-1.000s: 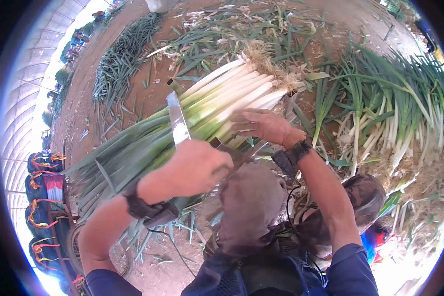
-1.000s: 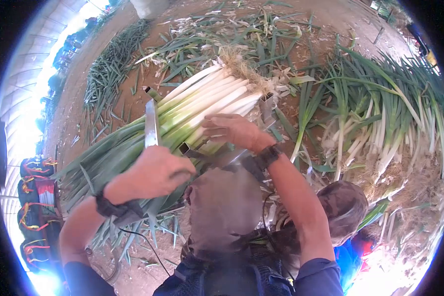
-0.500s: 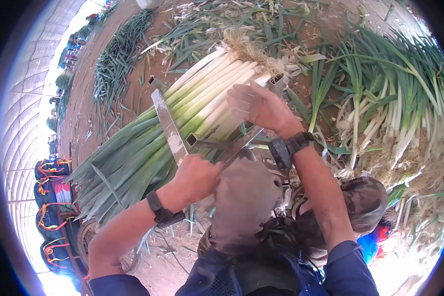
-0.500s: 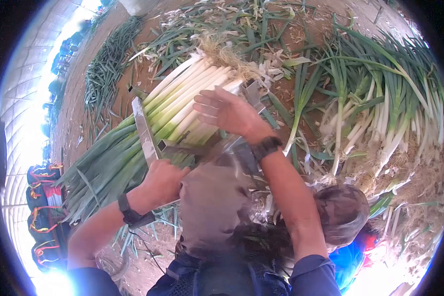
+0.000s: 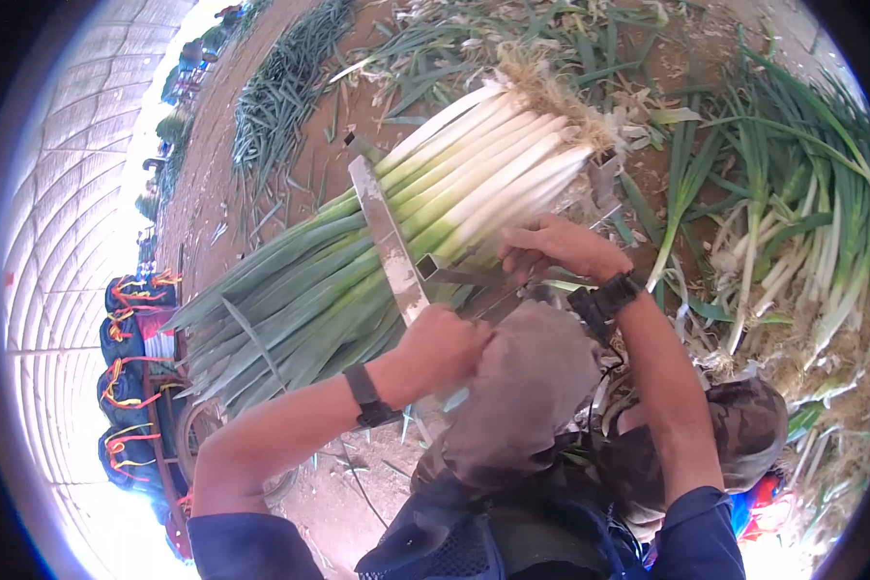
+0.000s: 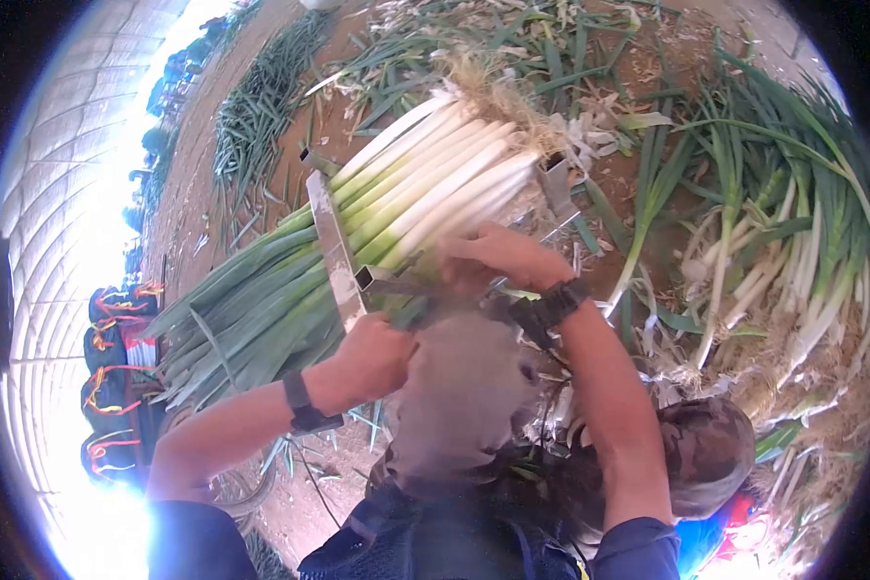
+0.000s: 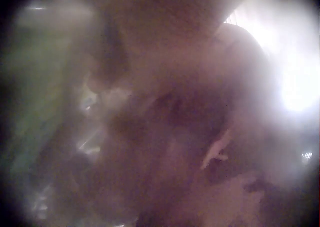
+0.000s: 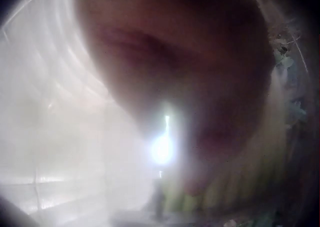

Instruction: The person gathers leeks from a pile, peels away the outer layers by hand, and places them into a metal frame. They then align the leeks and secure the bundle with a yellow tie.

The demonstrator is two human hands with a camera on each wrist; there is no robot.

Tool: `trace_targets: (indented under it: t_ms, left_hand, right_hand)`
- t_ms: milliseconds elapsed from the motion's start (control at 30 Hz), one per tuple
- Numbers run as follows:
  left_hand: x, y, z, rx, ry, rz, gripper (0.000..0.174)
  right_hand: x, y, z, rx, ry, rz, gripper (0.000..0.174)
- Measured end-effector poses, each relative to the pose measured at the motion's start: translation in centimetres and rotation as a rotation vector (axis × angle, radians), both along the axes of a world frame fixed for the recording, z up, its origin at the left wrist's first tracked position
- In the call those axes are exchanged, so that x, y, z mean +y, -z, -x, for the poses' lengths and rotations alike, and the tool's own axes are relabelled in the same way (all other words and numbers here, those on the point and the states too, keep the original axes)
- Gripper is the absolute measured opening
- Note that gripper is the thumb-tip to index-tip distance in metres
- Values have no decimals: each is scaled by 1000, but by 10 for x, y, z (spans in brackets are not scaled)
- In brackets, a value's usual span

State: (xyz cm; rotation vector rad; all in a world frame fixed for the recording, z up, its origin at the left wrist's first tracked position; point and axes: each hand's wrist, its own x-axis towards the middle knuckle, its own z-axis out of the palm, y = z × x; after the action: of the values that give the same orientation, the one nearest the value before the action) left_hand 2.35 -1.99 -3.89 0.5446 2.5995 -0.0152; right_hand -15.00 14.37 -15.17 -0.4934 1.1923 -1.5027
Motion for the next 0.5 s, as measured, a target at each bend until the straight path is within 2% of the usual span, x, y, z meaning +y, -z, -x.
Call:
trace_targets:
  t_ms: [67,133,233,300,367,433,500]
  left_hand:
    - [0,16,-6,2,-30,-54,23]
    - [2,29,-10,112,31,-25,11]
    - [6,37,-10,133,1,-2,12]
    - [8,31,-9,68,-11,27,13]
    - [8,30,-2,-14,-6,48,14]
    - [3,34,-9,41,24,-21,14]
    - [3,44,-10,-26,-57,-64,14]
  right_hand:
    - [-3,-5,5,-5,-50,-4,48]
    - [-12,-4,12,-8,-96,-9,48]
    - [-27,-7,20,34,-230,36,47]
    - [-35,-13,26,121,-349,1,45]
    - [-31,-10,34,116,-353,-1,44]
    - [-36,-8,29,73,-387,-2,43]
    - [-45,-7,34,113,-396,-5,40]
